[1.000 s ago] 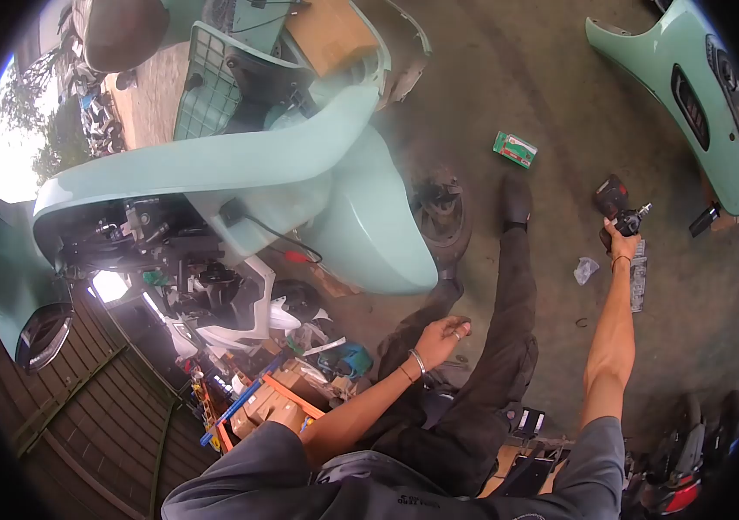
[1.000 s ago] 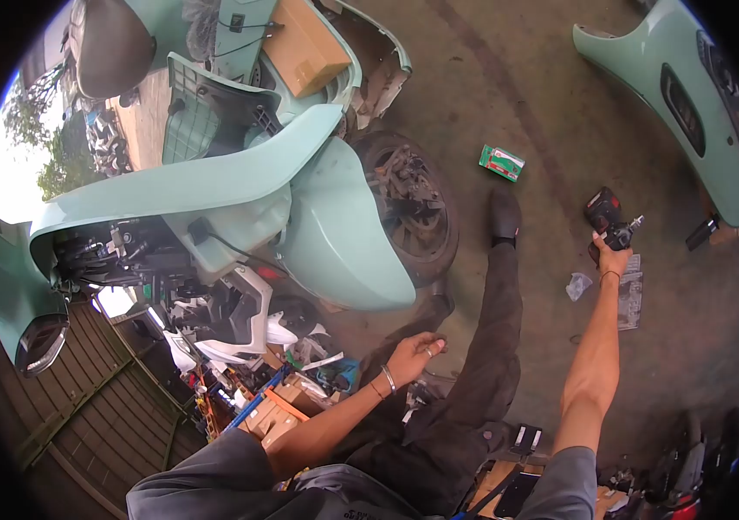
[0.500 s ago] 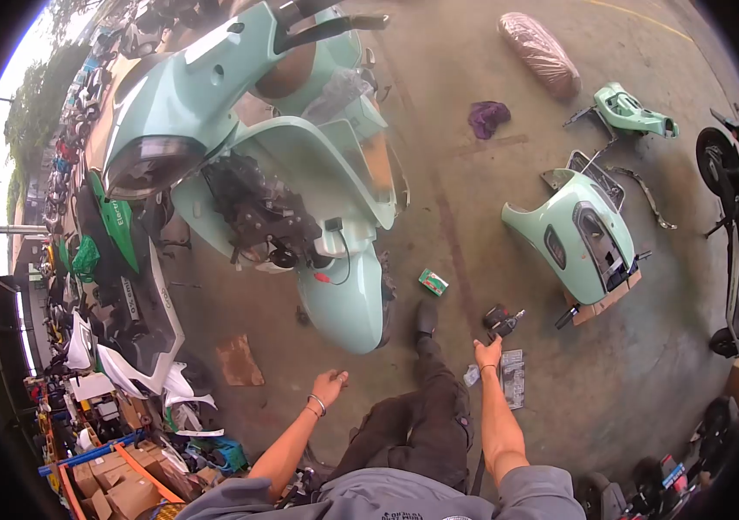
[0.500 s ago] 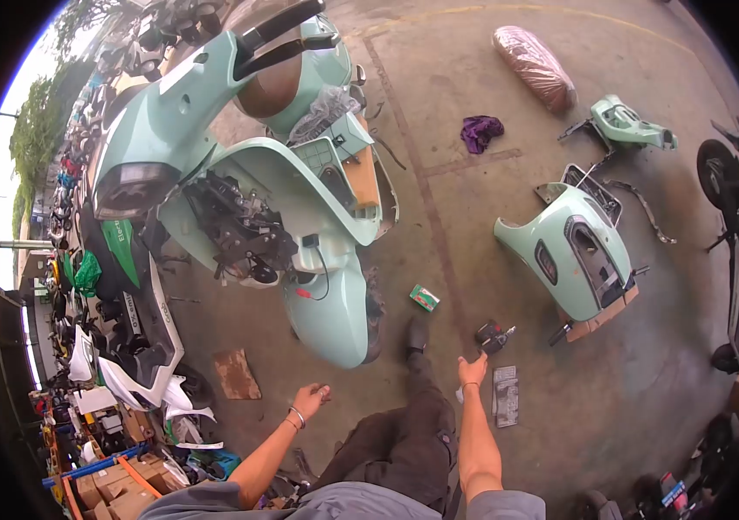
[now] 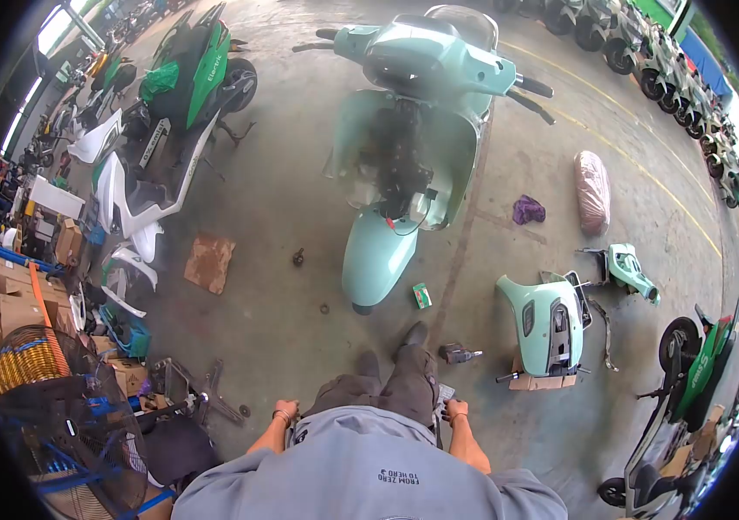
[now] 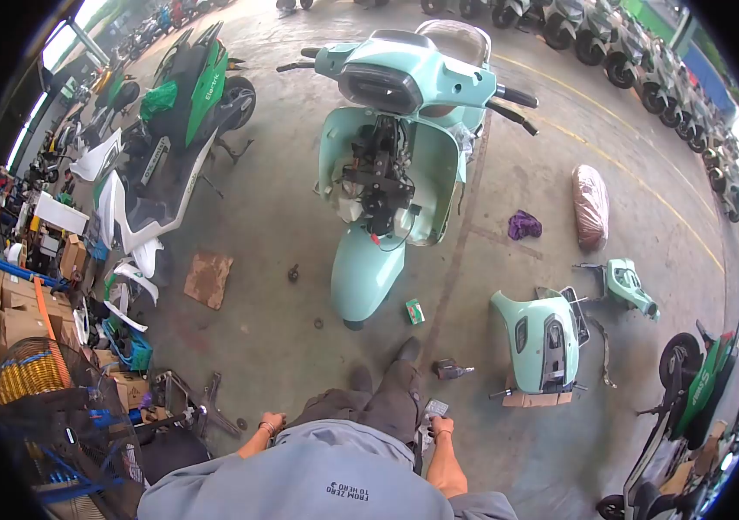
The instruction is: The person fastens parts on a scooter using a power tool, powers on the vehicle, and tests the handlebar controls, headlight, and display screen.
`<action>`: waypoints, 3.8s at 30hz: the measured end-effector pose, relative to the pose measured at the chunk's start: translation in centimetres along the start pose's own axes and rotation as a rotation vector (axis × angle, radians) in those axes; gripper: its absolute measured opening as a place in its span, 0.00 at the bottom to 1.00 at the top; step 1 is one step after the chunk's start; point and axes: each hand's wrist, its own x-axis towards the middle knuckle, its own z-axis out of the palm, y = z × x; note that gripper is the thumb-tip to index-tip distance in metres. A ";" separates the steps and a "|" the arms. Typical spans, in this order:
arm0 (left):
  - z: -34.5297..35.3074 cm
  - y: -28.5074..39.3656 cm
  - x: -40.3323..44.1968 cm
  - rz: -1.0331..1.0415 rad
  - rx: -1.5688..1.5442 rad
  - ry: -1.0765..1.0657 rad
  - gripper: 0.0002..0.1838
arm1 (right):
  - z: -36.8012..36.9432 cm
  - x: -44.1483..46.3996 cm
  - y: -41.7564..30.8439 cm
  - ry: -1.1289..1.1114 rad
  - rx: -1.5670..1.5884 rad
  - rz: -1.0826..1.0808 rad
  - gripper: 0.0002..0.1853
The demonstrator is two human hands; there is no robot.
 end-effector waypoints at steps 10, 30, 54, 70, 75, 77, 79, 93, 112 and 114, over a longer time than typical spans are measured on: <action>4.5 9.1 -5.2 0.175 0.521 0.052 0.21 | -4.1 -1.3 -9.7 -0.099 0.343 -0.148 0.13; 22.8 41.1 -8.4 0.493 -0.252 -0.304 0.13 | -15.5 -2.7 -12.7 0.112 0.521 0.226 0.05; 32.7 55.9 -3.8 0.104 -0.638 -0.025 0.14 | -13.6 10.1 -83.7 -0.151 -0.027 -0.590 0.21; 40.6 71.6 -24.9 0.118 -1.438 0.697 0.21 | -2.4 11.4 -109.6 -0.842 -0.838 -0.858 0.23; 39.4 82.4 -39.4 0.180 -1.389 0.686 0.28 | 2.4 9.3 -113.9 -1.051 -0.835 -0.928 0.26; 39.1 84.5 -42.4 0.259 -1.312 0.663 0.31 | 4.3 8.6 -112.8 -1.135 -0.759 -0.970 0.25; 38.7 86.7 -43.7 0.275 -1.163 0.678 0.33 | 6.0 7.1 -111.9 -1.216 -0.930 -0.812 0.25; 41.0 97.3 -41.2 -0.224 -0.363 0.985 0.41 | 21.7 14.5 -103.7 -1.173 -1.549 -1.255 0.36; 41.8 99.4 -41.0 -0.459 -0.904 1.110 0.40 | 32.9 20.8 -98.5 -1.120 -1.474 -1.713 0.17; 41.8 99.5 -40.7 -0.451 -0.965 1.144 0.41 | 32.7 20.3 -98.7 -1.091 -1.128 -1.601 0.18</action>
